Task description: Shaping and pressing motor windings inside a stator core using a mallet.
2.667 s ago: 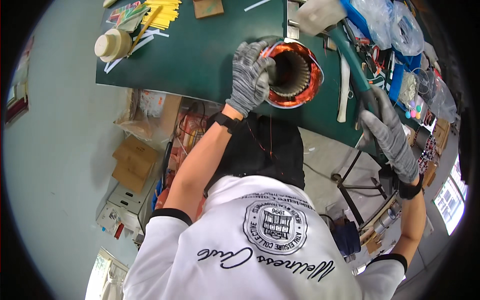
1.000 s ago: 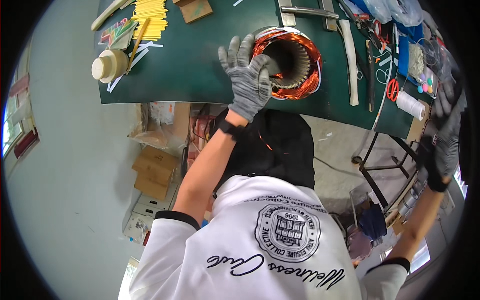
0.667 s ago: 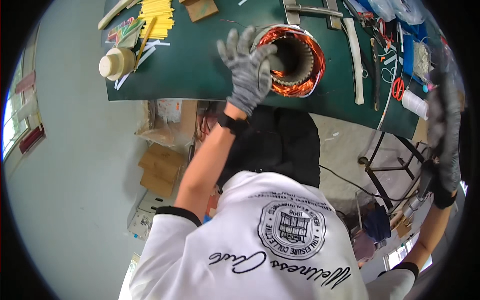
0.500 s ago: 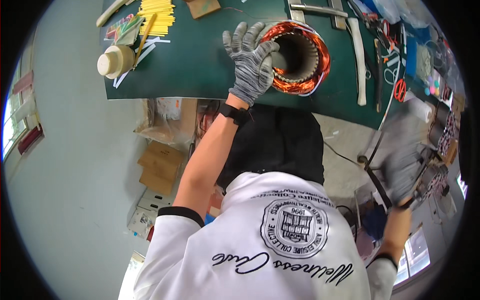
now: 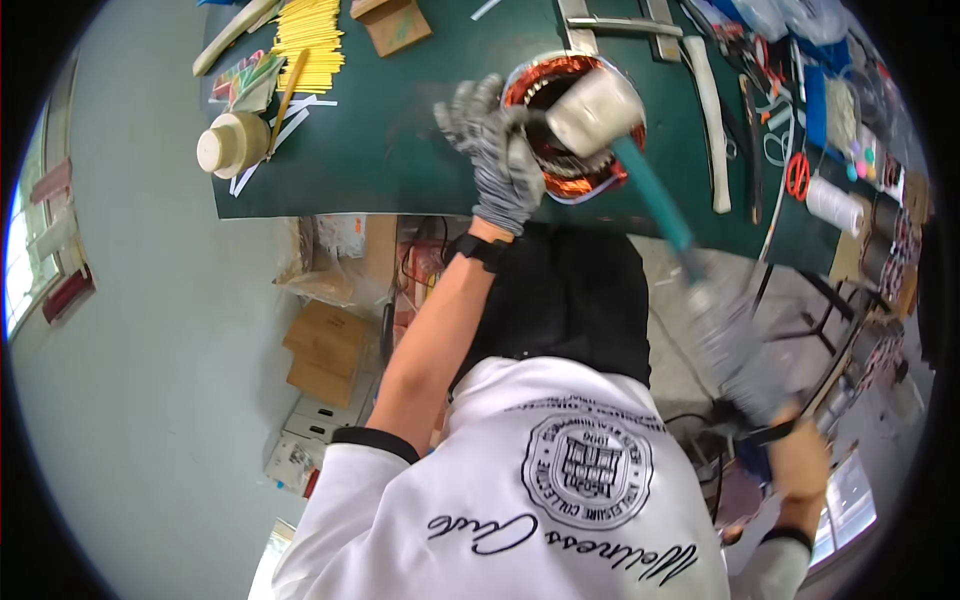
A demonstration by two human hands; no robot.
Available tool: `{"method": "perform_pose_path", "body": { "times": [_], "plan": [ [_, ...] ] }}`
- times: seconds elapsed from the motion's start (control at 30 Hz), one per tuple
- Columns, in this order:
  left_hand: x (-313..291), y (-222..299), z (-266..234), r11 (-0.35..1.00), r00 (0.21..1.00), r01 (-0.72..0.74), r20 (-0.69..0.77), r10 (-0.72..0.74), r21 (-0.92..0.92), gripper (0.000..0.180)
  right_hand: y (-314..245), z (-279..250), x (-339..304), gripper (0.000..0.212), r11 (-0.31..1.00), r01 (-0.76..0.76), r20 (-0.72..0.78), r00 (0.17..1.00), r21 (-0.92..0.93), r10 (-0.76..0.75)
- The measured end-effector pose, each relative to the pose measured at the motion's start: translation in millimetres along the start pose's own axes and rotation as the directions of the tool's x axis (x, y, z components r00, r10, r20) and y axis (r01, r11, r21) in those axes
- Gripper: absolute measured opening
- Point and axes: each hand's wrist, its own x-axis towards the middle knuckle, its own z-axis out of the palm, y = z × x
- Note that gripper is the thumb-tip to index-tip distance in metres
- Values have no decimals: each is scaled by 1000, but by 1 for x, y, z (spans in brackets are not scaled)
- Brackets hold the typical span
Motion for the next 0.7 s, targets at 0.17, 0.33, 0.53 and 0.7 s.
{"method": "perform_pose_path", "body": {
  "times": [0.17,0.33,0.53,0.7],
  "plan": [
    [-6,6,2,993,998,62,-7,-61,101,16,2,-57,-4,46,836,-40,-84,991,548,102],
    [3,2,16,1000,1000,28,6,-28,-11,18,59,-10,0,46,795,222,-336,818,-565,-467],
    [9,12,-10,991,965,-18,261,-18,134,20,7,-54,2,41,969,8,254,964,247,-73],
    [-18,29,9,992,993,120,8,-121,37,18,66,-28,5,43,645,364,-370,919,672,-133]
  ]
}}
